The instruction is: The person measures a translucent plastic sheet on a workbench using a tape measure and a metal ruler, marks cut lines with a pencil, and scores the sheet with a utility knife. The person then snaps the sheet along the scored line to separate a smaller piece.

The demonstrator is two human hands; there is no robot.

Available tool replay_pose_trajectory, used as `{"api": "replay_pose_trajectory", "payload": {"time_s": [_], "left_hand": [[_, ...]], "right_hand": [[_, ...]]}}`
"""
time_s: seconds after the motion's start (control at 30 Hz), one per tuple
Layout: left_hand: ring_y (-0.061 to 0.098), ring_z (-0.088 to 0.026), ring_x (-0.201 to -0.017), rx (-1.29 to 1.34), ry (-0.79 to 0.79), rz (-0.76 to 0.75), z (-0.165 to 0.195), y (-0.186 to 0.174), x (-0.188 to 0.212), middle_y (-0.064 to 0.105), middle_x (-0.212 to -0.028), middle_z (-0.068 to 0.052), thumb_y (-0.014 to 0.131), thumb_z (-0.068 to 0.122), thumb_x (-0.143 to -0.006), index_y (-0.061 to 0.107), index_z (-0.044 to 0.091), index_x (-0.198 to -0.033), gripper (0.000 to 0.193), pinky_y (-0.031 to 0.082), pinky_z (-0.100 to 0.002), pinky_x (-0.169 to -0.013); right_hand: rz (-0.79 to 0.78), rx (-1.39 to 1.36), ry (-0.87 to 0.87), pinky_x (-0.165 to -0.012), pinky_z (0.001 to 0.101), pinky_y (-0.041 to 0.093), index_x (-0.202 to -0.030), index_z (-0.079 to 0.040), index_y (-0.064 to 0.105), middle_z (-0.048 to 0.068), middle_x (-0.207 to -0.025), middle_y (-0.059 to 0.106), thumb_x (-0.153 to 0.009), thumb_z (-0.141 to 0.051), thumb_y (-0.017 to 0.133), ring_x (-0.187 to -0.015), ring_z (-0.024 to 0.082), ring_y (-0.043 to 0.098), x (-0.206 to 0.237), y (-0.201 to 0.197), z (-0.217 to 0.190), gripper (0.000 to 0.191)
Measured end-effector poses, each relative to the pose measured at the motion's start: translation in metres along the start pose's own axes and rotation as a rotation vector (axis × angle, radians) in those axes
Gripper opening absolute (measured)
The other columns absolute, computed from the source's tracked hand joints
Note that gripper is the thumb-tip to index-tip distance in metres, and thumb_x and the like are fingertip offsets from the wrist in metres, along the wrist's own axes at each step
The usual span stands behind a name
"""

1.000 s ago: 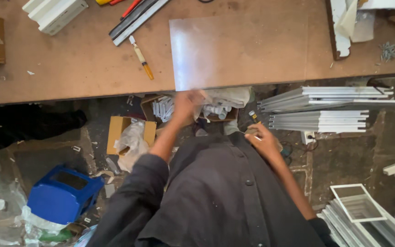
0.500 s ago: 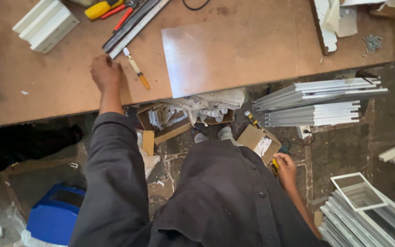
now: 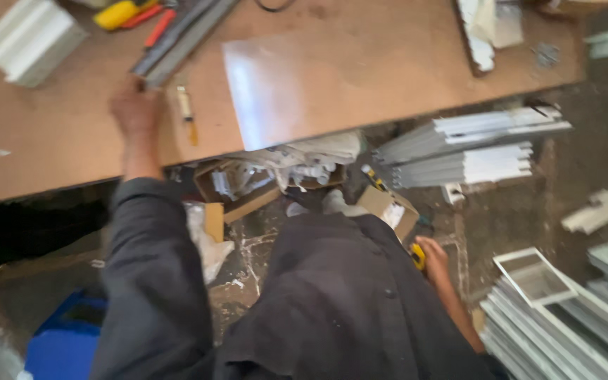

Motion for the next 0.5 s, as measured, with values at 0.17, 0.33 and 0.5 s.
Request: {"api": "replay_pose_trajectory", "payload": {"time_s": [0.17, 0.33, 0.5], "left_hand": [[0.071, -0.019, -0.091, 0.503, 0.016, -0.162, 0.005, -0.008, -0.002, 0.075, -0.103, -0.006, 0.089, 0.007, -0.091, 0.077, 0.002, -0.122, 0.034, 0.059, -0.033, -0.084], [0.075, -0.010, -0.088, 1.080, -0.566, -0.337, 0.015, 0.014, 0.023, 0.074, -0.103, 0.000, 0.082, 0.006, -0.092, 0.068, 0.005, -0.122, 0.033, 0.064, -0.024, -0.079], [0.067, -0.018, -0.089, 1.718, -0.671, -0.230, 0.068, 0.034, 0.076, 0.069, -0.104, -0.008, 0.072, 0.003, -0.108, 0.066, 0.000, -0.123, 0.016, 0.056, -0.027, -0.079]], "right_hand": [[-0.087, -0.359, 0.162, -0.073, 0.0357, 0.060, -0.110, -0.007, 0.065, 0.010, -0.091, 0.070, -0.098, -0.027, 0.068, -0.080, 0.022, 0.071, -0.022, -0.007, -0.005, 0.023], [-0.551, -0.637, 0.104, -0.071, 0.0427, 0.056, -0.117, -0.009, 0.057, 0.011, -0.095, 0.066, -0.105, -0.023, 0.066, -0.083, 0.028, 0.067, -0.050, 0.024, -0.065, 0.020], [-0.458, -0.512, -0.023, -0.077, 0.0485, 0.057, -0.137, -0.014, 0.048, 0.010, -0.110, 0.063, -0.100, -0.024, 0.057, -0.096, 0.028, 0.066, -0.100, 0.051, -0.154, 0.039]]}}
Point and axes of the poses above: each hand's wrist, its own x-axis away from the middle knuckle, its own y-axis out of the palm, z = x × y, the point moved 6 cm from there along -x, towards the middle knuckle
